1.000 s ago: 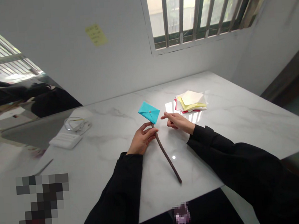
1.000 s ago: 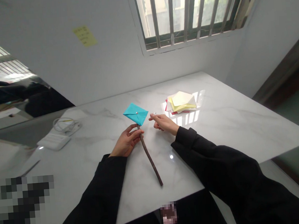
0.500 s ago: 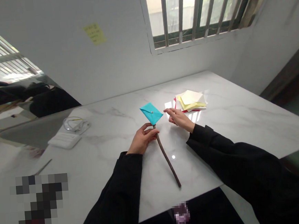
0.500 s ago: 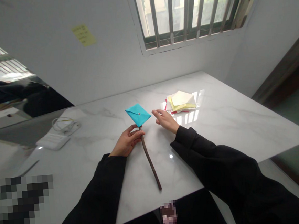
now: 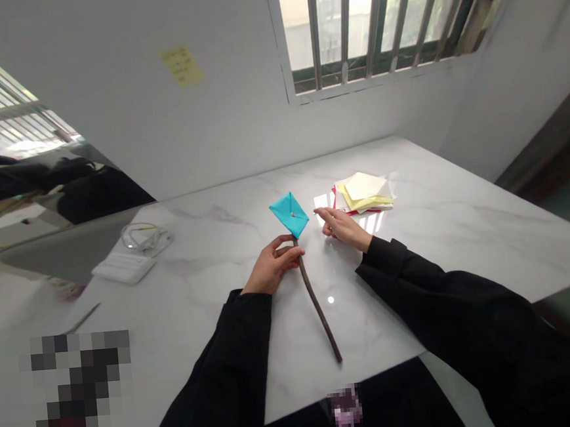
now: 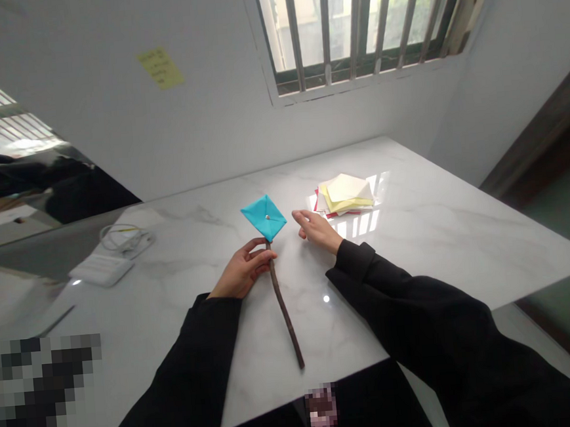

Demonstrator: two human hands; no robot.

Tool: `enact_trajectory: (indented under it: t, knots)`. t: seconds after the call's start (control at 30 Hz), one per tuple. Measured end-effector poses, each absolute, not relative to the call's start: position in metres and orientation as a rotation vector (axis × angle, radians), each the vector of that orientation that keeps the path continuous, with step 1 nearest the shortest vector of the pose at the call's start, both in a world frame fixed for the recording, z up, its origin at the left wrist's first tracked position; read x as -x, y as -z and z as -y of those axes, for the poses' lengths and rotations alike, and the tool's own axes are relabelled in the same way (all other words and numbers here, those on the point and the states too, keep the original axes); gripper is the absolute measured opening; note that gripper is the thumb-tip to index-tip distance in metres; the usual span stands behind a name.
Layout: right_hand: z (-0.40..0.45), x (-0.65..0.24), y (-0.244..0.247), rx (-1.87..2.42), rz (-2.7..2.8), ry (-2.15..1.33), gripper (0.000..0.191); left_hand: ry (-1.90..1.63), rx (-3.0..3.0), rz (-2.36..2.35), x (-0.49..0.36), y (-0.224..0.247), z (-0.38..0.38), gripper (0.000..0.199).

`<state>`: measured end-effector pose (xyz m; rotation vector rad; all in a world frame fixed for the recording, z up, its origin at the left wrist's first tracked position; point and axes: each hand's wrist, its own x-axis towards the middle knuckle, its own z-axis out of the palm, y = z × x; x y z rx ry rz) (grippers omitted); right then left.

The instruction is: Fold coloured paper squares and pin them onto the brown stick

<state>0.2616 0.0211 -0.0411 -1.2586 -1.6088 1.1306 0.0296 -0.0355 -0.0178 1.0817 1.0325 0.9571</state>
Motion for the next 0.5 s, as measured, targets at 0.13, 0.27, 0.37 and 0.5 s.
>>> enact_trajectory:
  t: [0.13,0.27,0.37,0.5]
  knots:
    - [-0.0201,-0.2634,0.0378,1.231,1.607,-1.136,0.077,-0.915,-1.079,-1.017,-0.0294,0.0157,0.0361,0.058]
    - [-0.0201,-0.2661,0.0361,1.310,1.673,-1.134,0.088,-0.909,-1.081,-1.013,-0.0290,0.0146,0.0366,0.052]
    - [-0.0208,-0.2669,0.0365,1.336,1.690,-1.115,0.090,-0.913,-1.081,-1.009,-0.0284,0.0151,0.0365,0.050]
    - [-0.0227,-0.2667,0.0378,1.295,1.648,-1.034,0.084,-0.899,-1.083,-1.010,-0.0280,0.0154,0.0362,0.048]
